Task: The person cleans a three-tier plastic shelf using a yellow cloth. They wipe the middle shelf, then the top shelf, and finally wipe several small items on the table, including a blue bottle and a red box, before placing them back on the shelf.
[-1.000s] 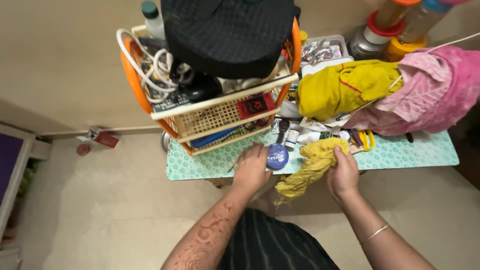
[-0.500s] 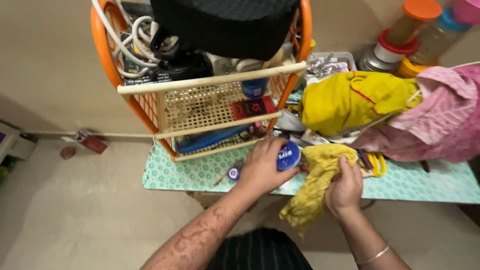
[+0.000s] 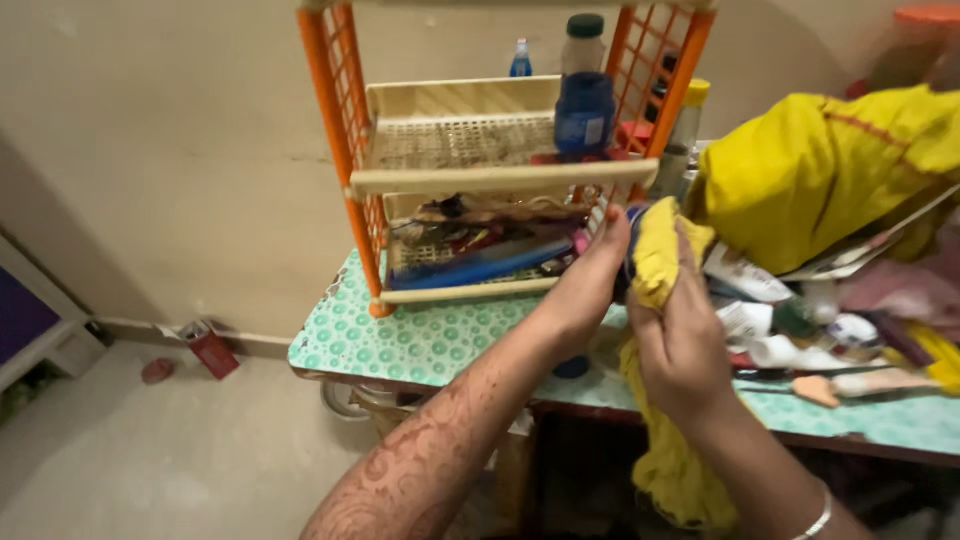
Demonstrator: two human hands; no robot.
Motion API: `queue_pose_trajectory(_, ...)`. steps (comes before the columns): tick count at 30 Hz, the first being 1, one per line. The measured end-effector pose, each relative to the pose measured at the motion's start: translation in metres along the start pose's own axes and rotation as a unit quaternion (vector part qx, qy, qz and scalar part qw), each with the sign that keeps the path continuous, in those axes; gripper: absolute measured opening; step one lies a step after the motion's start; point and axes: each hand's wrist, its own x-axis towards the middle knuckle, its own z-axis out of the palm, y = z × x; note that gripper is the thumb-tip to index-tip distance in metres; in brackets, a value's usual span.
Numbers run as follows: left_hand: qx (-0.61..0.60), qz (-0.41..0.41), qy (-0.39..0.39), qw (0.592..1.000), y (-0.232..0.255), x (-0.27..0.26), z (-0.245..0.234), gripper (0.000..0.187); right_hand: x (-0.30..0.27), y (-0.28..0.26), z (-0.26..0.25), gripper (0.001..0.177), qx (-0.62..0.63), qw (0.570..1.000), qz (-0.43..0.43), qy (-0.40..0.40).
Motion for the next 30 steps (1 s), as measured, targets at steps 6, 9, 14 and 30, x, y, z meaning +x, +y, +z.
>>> queue_pose_trajectory(6,-0.174,-0.028,-0.017,0.984,-0.003,-0.010,-0.006,0.067,-0.027,-0.005,0.011,0.060,-0.025,0.995,-0.093,0.013)
queue_pose_trajectory(9,-0.185,-0.074,0.010,0.980,0.014,-0.020,0.001,0.061,-0.005,-0.005,0.004,0.060,-0.074,0.981,-0.176,-0.020)
queue_pose_trajectory(14,-0.218,-0.042,-0.010,0.975,0.026,-0.035,-0.008,0.058,-0.007,-0.001,0.001,0.054,-0.088,0.984,-0.155,-0.019)
queue_pose_trajectory(30,-0.189,-0.010,0.021,0.982,0.047,-0.085,0.005,0.066,-0.064,-0.071,0.008,0.064,-0.077,0.988,-0.135,0.020)
